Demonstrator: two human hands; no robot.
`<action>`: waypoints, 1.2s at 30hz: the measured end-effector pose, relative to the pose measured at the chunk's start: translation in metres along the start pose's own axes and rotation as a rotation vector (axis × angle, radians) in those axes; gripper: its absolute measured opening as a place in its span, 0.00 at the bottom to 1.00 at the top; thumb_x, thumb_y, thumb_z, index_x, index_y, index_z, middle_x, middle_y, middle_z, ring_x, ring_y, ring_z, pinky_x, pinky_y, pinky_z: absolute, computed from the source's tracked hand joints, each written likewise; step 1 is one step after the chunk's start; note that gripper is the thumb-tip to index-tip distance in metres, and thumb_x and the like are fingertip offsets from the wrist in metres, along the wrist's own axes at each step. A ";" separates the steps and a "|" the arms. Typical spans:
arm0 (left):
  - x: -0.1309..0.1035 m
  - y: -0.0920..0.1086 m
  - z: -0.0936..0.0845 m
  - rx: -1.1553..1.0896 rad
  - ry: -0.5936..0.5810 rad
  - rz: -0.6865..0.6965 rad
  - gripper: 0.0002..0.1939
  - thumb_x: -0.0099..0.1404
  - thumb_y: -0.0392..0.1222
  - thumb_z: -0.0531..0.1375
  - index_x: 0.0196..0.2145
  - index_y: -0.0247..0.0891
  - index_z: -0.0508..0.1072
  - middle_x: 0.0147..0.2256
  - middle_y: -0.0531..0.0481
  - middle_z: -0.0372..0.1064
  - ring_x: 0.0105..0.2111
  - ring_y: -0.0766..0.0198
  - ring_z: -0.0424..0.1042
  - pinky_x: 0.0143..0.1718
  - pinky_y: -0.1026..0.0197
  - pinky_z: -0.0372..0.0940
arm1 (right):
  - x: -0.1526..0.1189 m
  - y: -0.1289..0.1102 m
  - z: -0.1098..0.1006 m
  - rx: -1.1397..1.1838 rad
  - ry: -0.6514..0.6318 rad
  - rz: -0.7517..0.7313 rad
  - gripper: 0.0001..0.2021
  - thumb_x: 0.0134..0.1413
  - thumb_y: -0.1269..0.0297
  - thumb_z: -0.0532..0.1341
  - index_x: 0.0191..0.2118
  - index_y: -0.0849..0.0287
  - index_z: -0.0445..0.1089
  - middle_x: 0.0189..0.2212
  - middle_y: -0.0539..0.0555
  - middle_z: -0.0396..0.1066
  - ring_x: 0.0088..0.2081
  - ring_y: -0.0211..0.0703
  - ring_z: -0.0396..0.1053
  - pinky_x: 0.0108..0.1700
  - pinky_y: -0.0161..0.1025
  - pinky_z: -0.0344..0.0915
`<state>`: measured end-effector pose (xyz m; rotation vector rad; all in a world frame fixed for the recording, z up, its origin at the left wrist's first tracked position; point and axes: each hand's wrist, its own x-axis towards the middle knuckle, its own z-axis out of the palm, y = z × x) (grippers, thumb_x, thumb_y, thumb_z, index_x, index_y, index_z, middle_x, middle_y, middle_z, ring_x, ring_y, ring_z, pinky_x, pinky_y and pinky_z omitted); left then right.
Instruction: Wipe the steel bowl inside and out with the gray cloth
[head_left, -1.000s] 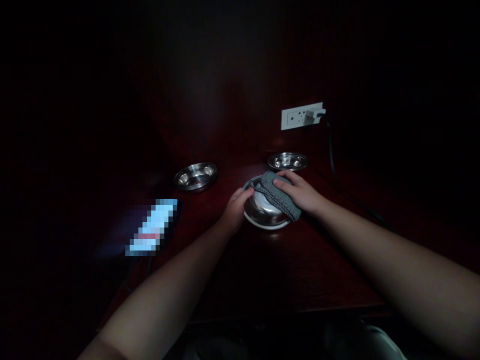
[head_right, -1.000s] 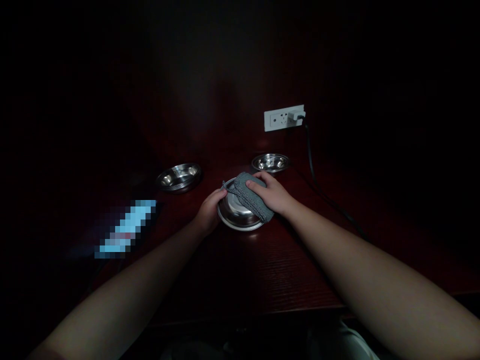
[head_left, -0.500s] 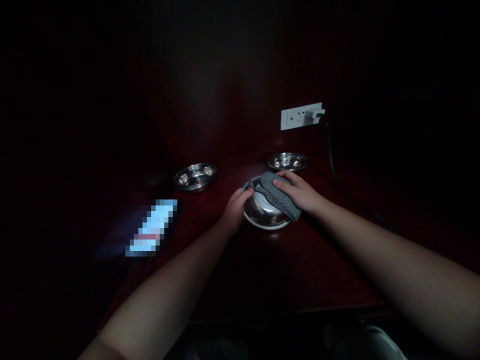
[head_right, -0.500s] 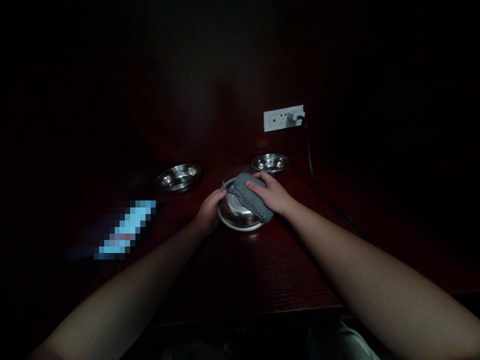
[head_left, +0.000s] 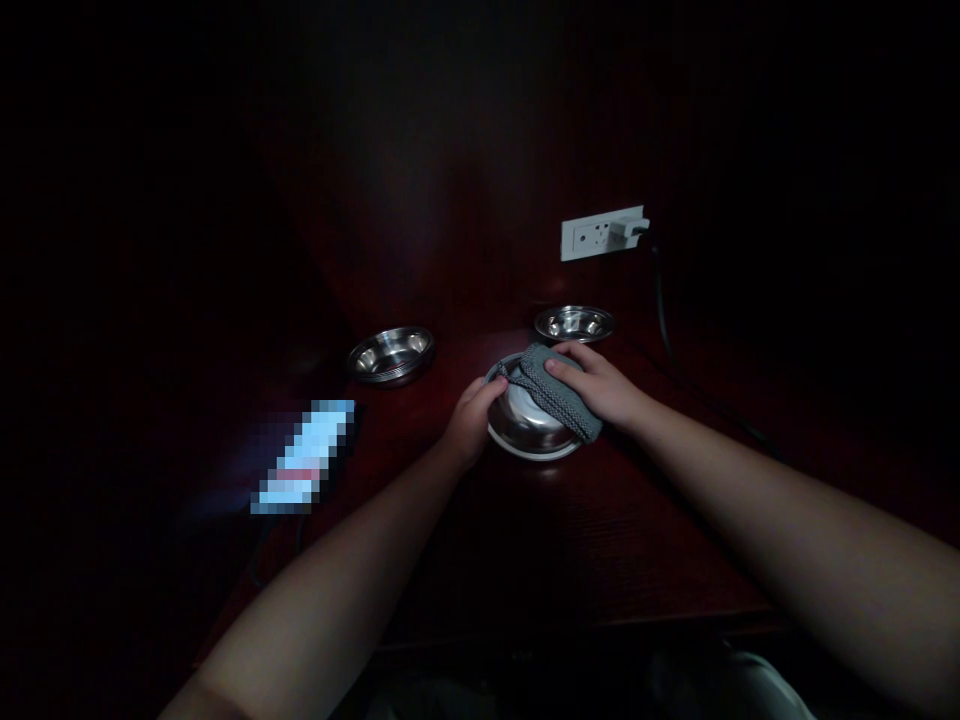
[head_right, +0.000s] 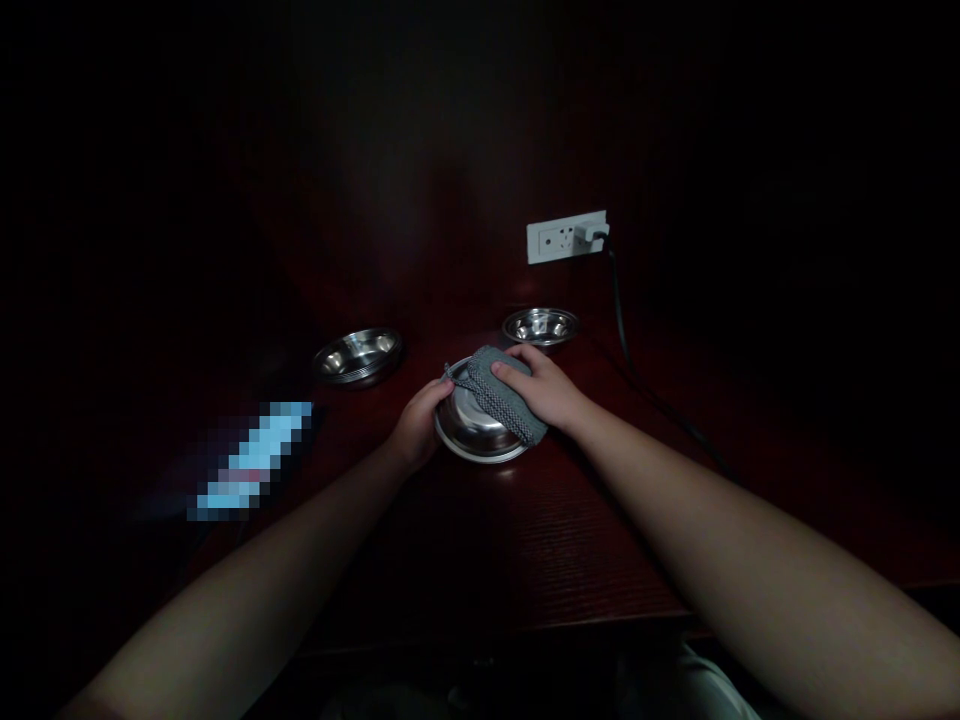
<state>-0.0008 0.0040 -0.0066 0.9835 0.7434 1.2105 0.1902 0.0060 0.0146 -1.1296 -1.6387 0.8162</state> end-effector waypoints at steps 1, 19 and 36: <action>0.000 0.000 0.000 0.000 0.008 -0.001 0.14 0.51 0.46 0.65 0.34 0.35 0.74 0.32 0.48 0.74 0.33 0.61 0.71 0.42 0.57 0.61 | 0.000 0.000 0.000 -0.005 0.000 0.000 0.19 0.50 0.46 0.60 0.42 0.56 0.67 0.39 0.54 0.71 0.41 0.48 0.68 0.46 0.48 0.62; -0.001 0.000 0.000 0.001 -0.018 -0.002 0.16 0.52 0.46 0.64 0.36 0.34 0.74 0.32 0.48 0.74 0.34 0.61 0.71 0.43 0.57 0.62 | -0.002 -0.004 0.001 0.015 0.001 0.003 0.18 0.51 0.48 0.60 0.41 0.56 0.67 0.39 0.54 0.71 0.41 0.48 0.68 0.45 0.47 0.63; 0.000 0.002 0.001 0.017 0.014 -0.004 0.14 0.51 0.46 0.65 0.33 0.35 0.74 0.30 0.49 0.73 0.32 0.62 0.70 0.39 0.58 0.62 | -0.001 -0.001 0.001 0.026 -0.006 0.014 0.19 0.50 0.47 0.60 0.41 0.56 0.66 0.38 0.53 0.71 0.40 0.47 0.68 0.44 0.46 0.63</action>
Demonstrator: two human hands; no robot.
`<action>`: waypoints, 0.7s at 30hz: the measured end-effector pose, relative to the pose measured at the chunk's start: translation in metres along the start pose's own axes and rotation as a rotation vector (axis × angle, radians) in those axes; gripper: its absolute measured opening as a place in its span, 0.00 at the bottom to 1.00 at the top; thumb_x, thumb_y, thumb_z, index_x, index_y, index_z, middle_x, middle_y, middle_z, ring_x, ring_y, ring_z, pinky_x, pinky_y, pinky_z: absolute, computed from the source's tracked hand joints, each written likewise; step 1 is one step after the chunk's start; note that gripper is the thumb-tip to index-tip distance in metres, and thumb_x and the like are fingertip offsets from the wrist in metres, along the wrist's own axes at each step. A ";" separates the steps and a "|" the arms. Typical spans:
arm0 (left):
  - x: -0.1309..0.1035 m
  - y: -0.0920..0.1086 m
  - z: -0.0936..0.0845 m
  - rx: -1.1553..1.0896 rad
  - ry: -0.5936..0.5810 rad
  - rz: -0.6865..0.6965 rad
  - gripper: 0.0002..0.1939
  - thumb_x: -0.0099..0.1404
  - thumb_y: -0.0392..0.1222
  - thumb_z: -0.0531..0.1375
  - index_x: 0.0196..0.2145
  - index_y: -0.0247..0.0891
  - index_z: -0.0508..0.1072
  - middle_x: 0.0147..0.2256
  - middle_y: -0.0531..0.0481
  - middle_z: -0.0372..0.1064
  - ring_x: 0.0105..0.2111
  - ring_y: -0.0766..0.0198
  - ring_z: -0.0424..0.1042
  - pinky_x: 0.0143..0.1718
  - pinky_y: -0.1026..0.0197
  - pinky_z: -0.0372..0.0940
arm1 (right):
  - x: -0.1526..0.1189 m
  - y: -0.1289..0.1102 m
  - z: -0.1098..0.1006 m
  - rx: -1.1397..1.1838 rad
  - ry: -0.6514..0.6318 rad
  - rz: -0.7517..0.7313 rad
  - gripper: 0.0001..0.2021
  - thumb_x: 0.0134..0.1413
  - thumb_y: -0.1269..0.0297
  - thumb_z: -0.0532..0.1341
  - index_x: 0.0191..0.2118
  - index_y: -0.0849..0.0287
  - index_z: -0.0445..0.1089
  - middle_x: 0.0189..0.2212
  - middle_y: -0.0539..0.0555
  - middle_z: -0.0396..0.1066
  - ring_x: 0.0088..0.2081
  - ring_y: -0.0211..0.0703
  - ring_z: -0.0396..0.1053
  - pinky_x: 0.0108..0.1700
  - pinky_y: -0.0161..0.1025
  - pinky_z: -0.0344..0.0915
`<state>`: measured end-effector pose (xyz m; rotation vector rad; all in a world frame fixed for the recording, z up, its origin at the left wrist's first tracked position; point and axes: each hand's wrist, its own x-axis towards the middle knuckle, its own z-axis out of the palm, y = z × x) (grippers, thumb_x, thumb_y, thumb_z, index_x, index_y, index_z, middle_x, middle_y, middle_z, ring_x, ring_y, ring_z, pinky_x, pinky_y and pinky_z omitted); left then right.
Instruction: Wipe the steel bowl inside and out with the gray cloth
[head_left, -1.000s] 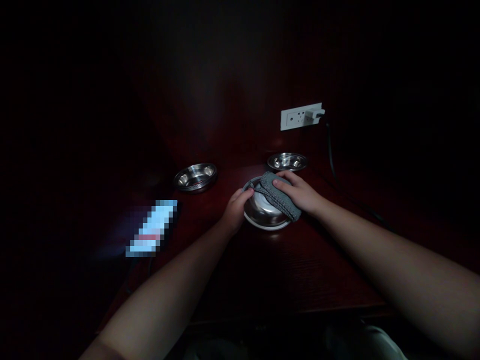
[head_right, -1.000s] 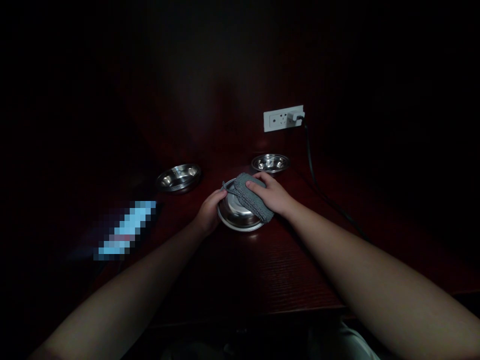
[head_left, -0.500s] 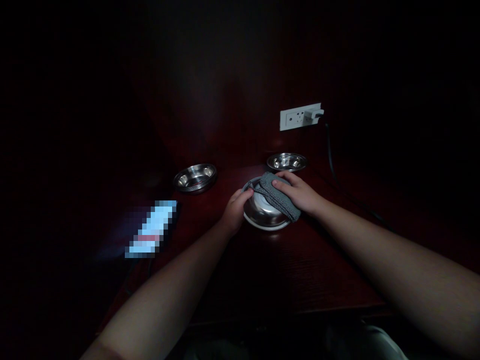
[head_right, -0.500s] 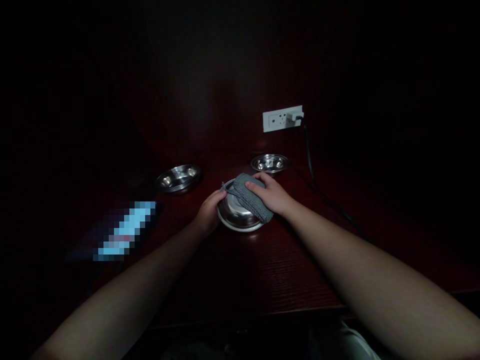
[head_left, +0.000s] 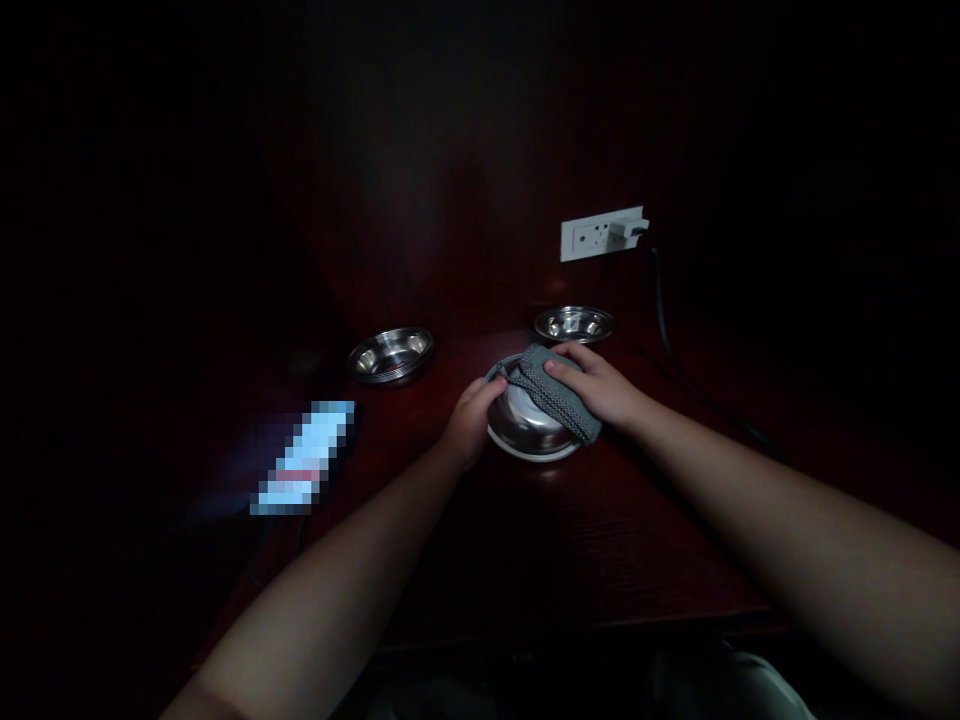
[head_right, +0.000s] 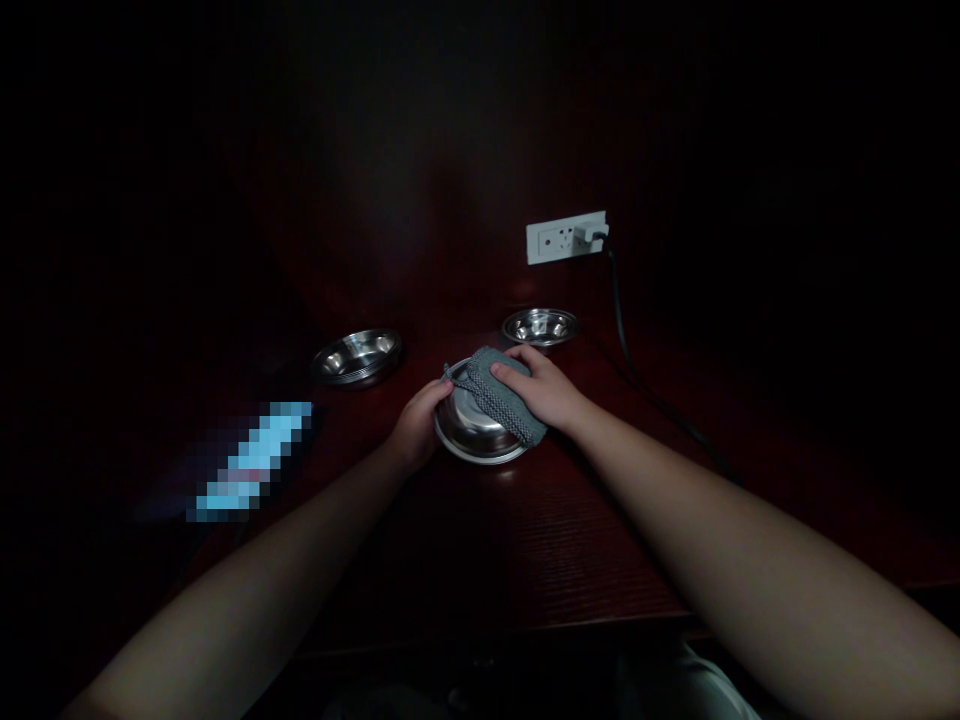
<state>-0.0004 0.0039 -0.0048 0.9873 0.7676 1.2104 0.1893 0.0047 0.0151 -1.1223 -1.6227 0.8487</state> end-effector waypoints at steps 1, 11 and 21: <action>0.000 0.000 0.000 0.000 -0.004 0.002 0.14 0.51 0.47 0.65 0.33 0.35 0.74 0.30 0.49 0.73 0.32 0.62 0.70 0.39 0.58 0.62 | 0.000 0.000 0.000 -0.003 -0.001 -0.003 0.19 0.50 0.47 0.60 0.41 0.56 0.66 0.38 0.53 0.71 0.40 0.47 0.68 0.44 0.46 0.63; 0.002 -0.002 -0.003 0.017 -0.002 0.012 0.14 0.50 0.47 0.65 0.32 0.35 0.73 0.30 0.50 0.73 0.31 0.62 0.70 0.39 0.59 0.62 | 0.000 -0.001 0.001 -0.001 -0.010 -0.007 0.18 0.50 0.47 0.60 0.40 0.56 0.67 0.37 0.53 0.71 0.40 0.48 0.69 0.44 0.47 0.64; 0.001 -0.002 -0.001 0.002 -0.008 0.003 0.13 0.51 0.45 0.64 0.33 0.35 0.73 0.29 0.50 0.73 0.31 0.62 0.70 0.40 0.58 0.62 | 0.000 0.000 -0.001 -0.028 -0.012 -0.007 0.19 0.51 0.47 0.60 0.41 0.56 0.67 0.39 0.53 0.71 0.41 0.48 0.68 0.45 0.47 0.63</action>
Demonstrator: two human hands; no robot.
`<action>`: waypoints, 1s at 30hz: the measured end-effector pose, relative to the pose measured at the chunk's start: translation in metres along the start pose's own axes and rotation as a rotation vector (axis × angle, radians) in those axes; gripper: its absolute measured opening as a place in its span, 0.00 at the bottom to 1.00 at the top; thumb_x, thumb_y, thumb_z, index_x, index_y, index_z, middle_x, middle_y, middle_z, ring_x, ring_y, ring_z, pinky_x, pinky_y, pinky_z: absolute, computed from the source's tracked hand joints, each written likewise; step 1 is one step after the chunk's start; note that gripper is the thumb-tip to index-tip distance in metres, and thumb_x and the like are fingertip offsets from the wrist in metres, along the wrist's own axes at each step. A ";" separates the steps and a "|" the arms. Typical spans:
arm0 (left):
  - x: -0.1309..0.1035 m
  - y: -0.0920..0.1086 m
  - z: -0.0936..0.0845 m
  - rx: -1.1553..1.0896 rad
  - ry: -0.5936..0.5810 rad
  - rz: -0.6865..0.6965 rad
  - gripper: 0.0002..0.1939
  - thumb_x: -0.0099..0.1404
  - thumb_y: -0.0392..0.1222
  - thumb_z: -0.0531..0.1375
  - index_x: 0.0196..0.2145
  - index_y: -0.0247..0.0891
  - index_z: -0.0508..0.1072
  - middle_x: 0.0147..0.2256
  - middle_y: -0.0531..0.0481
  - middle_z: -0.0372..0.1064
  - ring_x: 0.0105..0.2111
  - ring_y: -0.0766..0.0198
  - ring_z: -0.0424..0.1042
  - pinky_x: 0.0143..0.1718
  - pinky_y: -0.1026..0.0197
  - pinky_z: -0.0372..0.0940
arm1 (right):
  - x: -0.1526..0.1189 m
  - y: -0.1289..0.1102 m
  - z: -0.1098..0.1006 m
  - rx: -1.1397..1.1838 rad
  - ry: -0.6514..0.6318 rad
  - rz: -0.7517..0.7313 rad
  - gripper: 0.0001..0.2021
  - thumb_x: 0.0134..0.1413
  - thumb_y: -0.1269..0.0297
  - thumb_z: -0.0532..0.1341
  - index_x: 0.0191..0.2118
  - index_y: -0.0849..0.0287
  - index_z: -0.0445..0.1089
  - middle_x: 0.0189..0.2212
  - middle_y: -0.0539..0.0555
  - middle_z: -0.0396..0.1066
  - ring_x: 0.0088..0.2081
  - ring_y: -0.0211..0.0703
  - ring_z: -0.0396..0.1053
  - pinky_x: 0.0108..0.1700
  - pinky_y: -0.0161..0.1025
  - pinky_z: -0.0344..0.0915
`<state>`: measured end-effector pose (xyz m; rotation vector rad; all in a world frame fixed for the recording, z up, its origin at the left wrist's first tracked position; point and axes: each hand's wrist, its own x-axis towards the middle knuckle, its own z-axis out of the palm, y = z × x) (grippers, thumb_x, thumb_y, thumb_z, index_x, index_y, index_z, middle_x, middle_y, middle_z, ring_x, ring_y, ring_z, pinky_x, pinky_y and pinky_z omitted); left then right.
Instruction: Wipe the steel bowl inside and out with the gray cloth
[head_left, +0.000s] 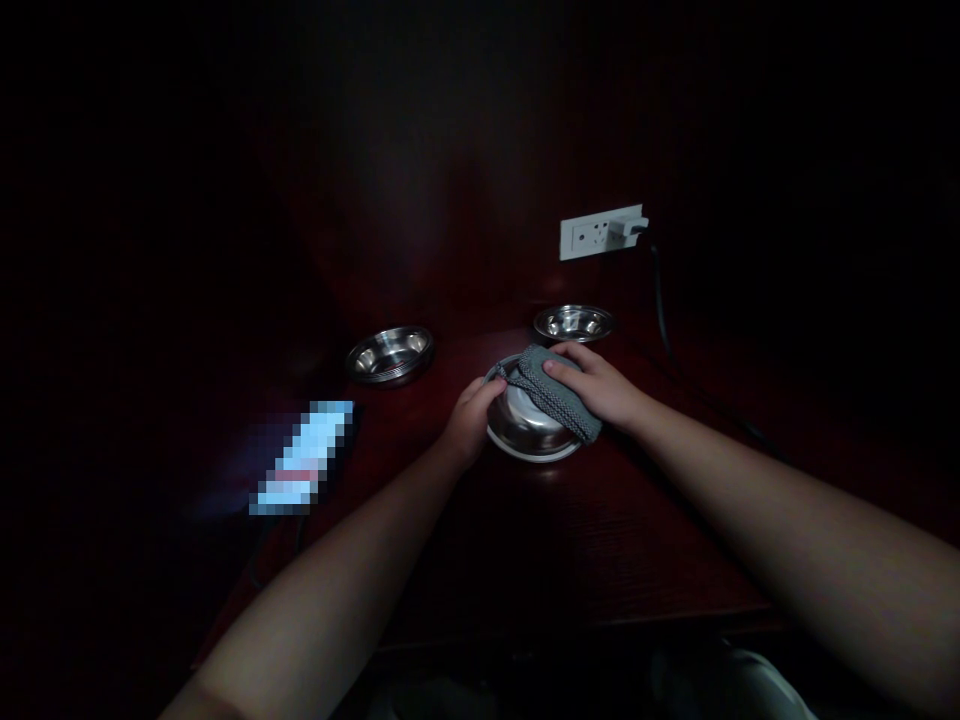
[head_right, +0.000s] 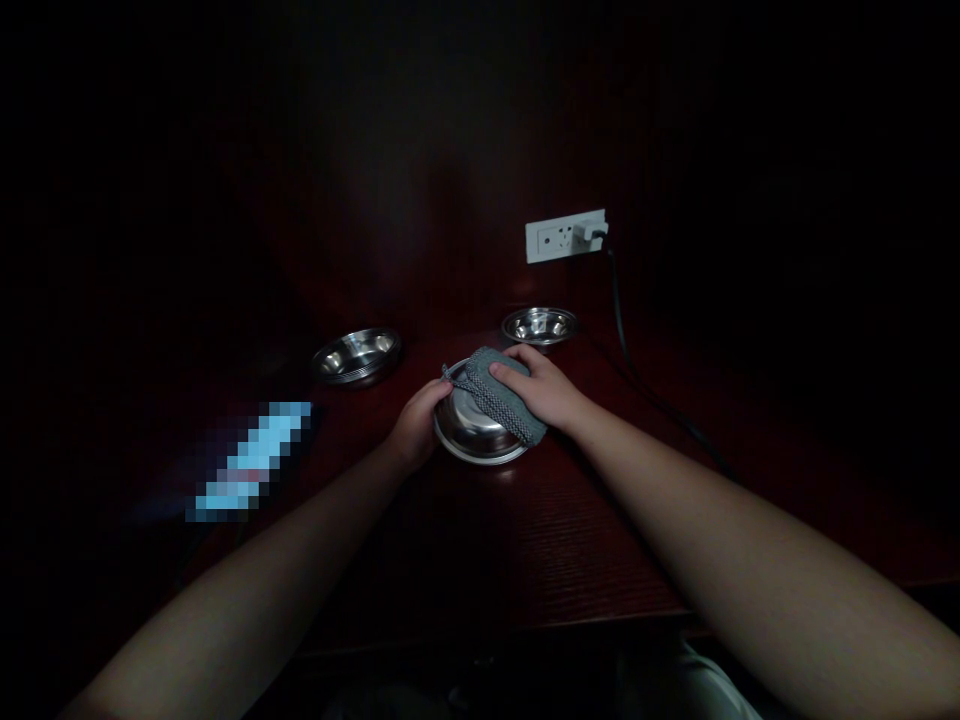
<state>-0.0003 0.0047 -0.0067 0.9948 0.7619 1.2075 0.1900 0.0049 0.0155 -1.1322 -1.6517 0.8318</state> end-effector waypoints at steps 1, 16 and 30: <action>0.000 0.000 0.000 -0.001 -0.001 0.003 0.13 0.51 0.45 0.64 0.33 0.35 0.73 0.29 0.50 0.73 0.31 0.62 0.70 0.40 0.58 0.61 | 0.000 0.000 0.000 -0.003 0.000 0.005 0.19 0.51 0.47 0.60 0.41 0.56 0.67 0.39 0.54 0.71 0.41 0.48 0.68 0.45 0.47 0.63; 0.000 0.000 0.000 0.003 0.006 0.009 0.14 0.51 0.46 0.64 0.34 0.35 0.73 0.30 0.50 0.73 0.32 0.63 0.70 0.40 0.58 0.61 | 0.000 0.000 0.000 0.004 0.006 -0.003 0.19 0.50 0.47 0.60 0.41 0.56 0.67 0.38 0.54 0.71 0.39 0.48 0.69 0.44 0.47 0.63; 0.000 0.001 0.001 -0.004 0.021 -0.002 0.14 0.50 0.45 0.65 0.33 0.34 0.74 0.31 0.49 0.74 0.33 0.62 0.70 0.39 0.59 0.61 | 0.000 0.000 0.000 0.001 0.005 0.011 0.18 0.51 0.48 0.60 0.41 0.56 0.67 0.38 0.54 0.71 0.40 0.48 0.68 0.45 0.47 0.63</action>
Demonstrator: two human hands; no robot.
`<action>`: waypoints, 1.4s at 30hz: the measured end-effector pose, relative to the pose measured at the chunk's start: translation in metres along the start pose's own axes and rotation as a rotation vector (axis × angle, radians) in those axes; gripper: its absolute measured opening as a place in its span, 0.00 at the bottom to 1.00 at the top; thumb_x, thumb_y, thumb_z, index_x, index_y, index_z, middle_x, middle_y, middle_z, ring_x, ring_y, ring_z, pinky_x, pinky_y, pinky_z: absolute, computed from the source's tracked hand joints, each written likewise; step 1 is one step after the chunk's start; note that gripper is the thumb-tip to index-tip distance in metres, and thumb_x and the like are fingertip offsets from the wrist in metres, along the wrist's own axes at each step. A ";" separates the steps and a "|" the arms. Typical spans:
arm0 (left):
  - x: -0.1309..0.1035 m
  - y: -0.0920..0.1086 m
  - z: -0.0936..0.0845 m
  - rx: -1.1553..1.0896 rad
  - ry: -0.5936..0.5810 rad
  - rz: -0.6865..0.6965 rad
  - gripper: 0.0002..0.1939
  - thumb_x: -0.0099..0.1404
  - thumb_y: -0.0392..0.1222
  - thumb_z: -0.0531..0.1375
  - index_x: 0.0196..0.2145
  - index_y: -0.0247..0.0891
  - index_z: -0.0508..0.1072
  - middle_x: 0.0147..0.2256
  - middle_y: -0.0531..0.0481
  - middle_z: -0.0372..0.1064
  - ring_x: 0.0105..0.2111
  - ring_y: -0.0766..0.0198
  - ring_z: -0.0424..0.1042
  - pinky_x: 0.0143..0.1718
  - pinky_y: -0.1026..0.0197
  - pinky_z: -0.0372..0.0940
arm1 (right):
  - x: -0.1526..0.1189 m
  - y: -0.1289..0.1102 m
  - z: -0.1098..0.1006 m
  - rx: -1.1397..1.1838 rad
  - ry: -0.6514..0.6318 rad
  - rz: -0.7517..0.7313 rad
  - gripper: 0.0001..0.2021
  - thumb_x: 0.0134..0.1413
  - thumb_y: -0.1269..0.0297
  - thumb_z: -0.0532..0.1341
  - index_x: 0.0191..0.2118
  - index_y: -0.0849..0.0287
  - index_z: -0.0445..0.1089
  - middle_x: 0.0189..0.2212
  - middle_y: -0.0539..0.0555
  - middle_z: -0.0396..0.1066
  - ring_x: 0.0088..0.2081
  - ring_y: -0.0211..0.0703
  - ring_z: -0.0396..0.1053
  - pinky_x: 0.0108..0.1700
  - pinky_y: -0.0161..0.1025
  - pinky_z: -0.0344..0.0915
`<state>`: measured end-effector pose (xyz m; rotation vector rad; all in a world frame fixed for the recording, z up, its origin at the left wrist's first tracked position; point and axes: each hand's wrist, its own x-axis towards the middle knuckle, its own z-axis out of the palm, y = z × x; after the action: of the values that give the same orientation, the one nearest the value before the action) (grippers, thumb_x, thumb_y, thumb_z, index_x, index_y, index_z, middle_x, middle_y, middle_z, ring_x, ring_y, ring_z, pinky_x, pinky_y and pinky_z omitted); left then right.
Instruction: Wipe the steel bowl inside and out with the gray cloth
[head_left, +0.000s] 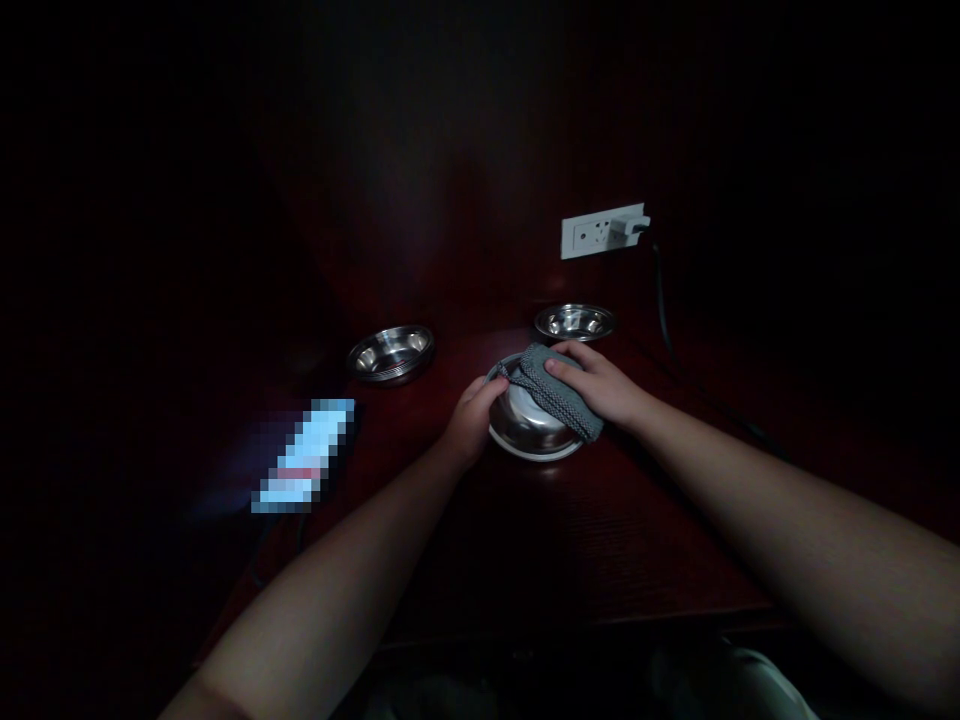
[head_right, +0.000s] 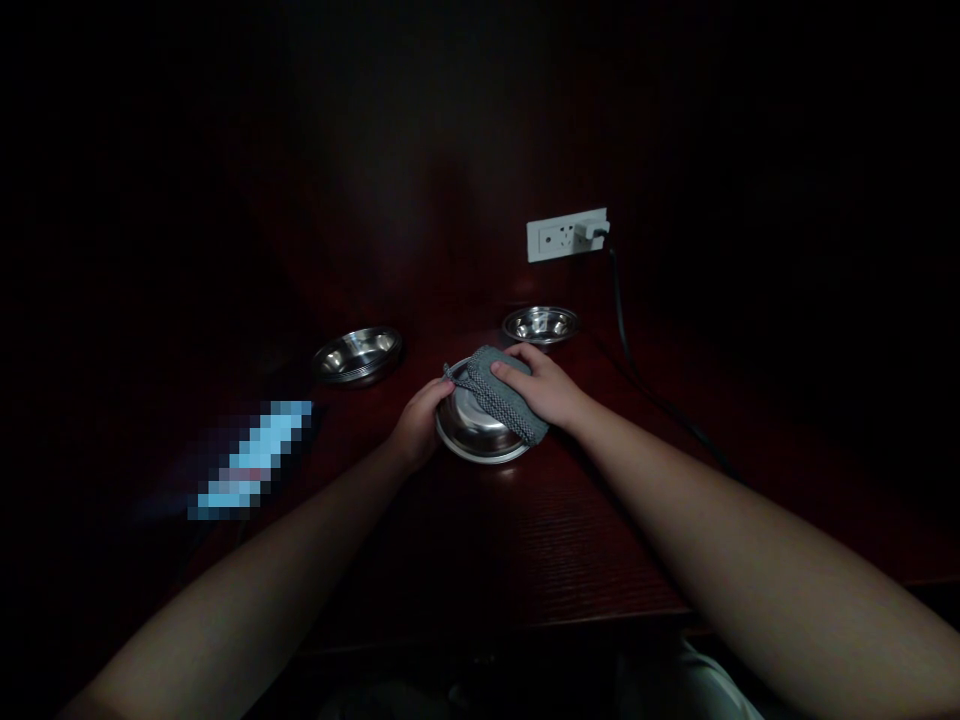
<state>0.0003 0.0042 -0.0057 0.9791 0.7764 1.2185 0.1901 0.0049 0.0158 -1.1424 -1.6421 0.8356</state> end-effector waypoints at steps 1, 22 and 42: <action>0.000 0.000 0.000 0.003 0.007 0.000 0.14 0.50 0.45 0.65 0.33 0.34 0.74 0.31 0.49 0.74 0.33 0.62 0.70 0.39 0.59 0.61 | 0.000 0.000 0.000 0.000 -0.001 -0.002 0.18 0.51 0.48 0.60 0.41 0.56 0.67 0.38 0.54 0.71 0.40 0.48 0.68 0.45 0.47 0.63; 0.000 0.000 0.000 0.009 -0.006 0.004 0.14 0.51 0.45 0.64 0.35 0.35 0.74 0.31 0.49 0.73 0.32 0.62 0.70 0.41 0.57 0.62 | 0.000 0.000 0.000 0.015 -0.009 0.006 0.19 0.50 0.47 0.60 0.41 0.56 0.66 0.37 0.54 0.71 0.39 0.48 0.69 0.44 0.47 0.63; -0.001 0.001 0.001 0.014 -0.003 0.004 0.14 0.50 0.45 0.64 0.34 0.35 0.73 0.31 0.49 0.73 0.32 0.62 0.70 0.40 0.58 0.61 | 0.000 0.000 0.000 0.009 -0.012 0.014 0.18 0.51 0.48 0.60 0.41 0.56 0.66 0.37 0.54 0.71 0.39 0.47 0.68 0.44 0.46 0.63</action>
<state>0.0010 0.0026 -0.0047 0.9944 0.7817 1.2161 0.1901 0.0049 0.0154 -1.1457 -1.6398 0.8597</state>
